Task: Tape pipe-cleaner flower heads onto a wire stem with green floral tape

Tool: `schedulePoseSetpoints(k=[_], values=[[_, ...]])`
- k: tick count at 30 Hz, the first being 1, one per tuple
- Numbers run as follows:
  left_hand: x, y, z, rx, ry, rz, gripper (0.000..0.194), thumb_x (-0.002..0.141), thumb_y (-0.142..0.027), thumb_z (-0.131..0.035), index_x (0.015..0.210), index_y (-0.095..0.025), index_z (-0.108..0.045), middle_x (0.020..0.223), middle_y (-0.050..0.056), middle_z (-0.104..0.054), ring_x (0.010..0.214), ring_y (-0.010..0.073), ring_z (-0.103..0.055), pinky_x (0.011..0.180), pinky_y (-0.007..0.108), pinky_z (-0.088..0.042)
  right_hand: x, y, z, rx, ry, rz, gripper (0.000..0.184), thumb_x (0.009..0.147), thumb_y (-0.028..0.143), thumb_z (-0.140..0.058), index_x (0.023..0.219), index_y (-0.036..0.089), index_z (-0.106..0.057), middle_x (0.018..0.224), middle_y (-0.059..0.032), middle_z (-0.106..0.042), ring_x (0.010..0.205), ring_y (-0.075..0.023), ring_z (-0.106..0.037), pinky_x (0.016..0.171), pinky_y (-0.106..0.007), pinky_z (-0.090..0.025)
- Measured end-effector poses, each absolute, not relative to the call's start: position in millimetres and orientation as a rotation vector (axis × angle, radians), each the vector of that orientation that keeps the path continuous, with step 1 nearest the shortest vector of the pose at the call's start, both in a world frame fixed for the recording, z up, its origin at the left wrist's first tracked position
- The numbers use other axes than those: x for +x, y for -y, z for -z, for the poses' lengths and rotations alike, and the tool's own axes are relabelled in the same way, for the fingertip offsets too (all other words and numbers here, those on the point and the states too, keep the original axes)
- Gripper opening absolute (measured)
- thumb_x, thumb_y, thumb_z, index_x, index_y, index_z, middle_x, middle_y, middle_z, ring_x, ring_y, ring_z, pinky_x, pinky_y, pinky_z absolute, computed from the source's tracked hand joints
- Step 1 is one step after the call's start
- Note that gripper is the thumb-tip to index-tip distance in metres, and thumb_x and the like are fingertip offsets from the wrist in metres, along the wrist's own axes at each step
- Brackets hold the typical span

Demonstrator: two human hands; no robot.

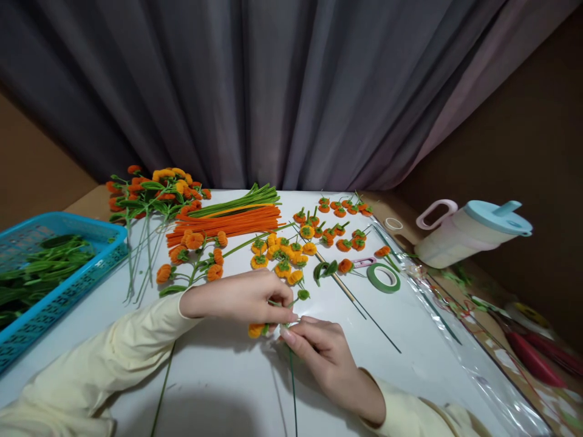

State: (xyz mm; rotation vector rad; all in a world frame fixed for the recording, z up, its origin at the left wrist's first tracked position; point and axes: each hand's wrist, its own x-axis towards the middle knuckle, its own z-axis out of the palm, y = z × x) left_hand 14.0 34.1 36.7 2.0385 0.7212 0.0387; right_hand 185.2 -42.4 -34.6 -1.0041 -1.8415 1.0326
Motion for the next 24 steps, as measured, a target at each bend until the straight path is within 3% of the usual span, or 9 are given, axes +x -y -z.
schedulePoseSetpoints(k=[4, 11, 17, 24], values=[[12.5, -34.4, -38.3, 2.096, -0.671, -0.016, 0.026, 0.086, -0.023, -0.053, 0.061, -0.014, -0.053, 0.049, -0.006, -0.049, 0.046, 0.0059, -0.043, 0.045, 0.015, -0.029, 186.4, 41.6, 36.6, -0.987, 1.853, -1.088, 0.034, 0.091, 0.030, -0.049, 0.067, 0.014, -0.067, 0.055, 0.0000, -0.048, 0.054, -0.0112, -0.042, 0.055, -0.023, -0.034], [9.9, -38.2, -40.1, 2.085, -0.606, 0.023, 0.026, 0.089, -0.027, -0.051, 0.068, -0.013, -0.057, 0.058, -0.003, -0.055, 0.054, 0.0077, -0.047, 0.050, 0.016, -0.033, 183.0, 43.1, 43.4, -0.957, 1.495, -1.597, 0.042, 0.088, 0.047, -0.052, 0.074, 0.011, -0.069, 0.041, 0.0073, -0.032, 0.040, -0.0062, -0.028, 0.041, -0.022, -0.023], [2.6, -44.3, -36.5, 2.084, -0.473, 0.041, 0.021, 0.089, -0.030, -0.054, 0.080, -0.013, -0.062, 0.065, -0.002, -0.057, 0.061, 0.0092, -0.050, 0.058, 0.017, -0.038, 184.4, 42.3, 48.9, -0.936, 1.464, -1.712, 0.045, 0.088, 0.050, -0.052, 0.086, 0.010, -0.072, 0.037, 0.0084, -0.036, 0.033, -0.0039, -0.026, 0.038, -0.019, -0.022], [2.4, -44.7, -33.2, 2.058, -0.494, -0.004, 0.022, 0.087, -0.029, -0.056, 0.074, -0.012, -0.063, 0.061, -0.003, -0.054, 0.058, 0.0076, -0.047, 0.056, 0.015, -0.036, 192.8, 35.2, 52.2, -0.808, 1.592, -1.762, 0.039, 0.092, 0.042, -0.049, 0.099, 0.010, -0.071, 0.041, 0.0072, -0.042, 0.035, -0.0035, -0.033, 0.040, -0.017, -0.026]])
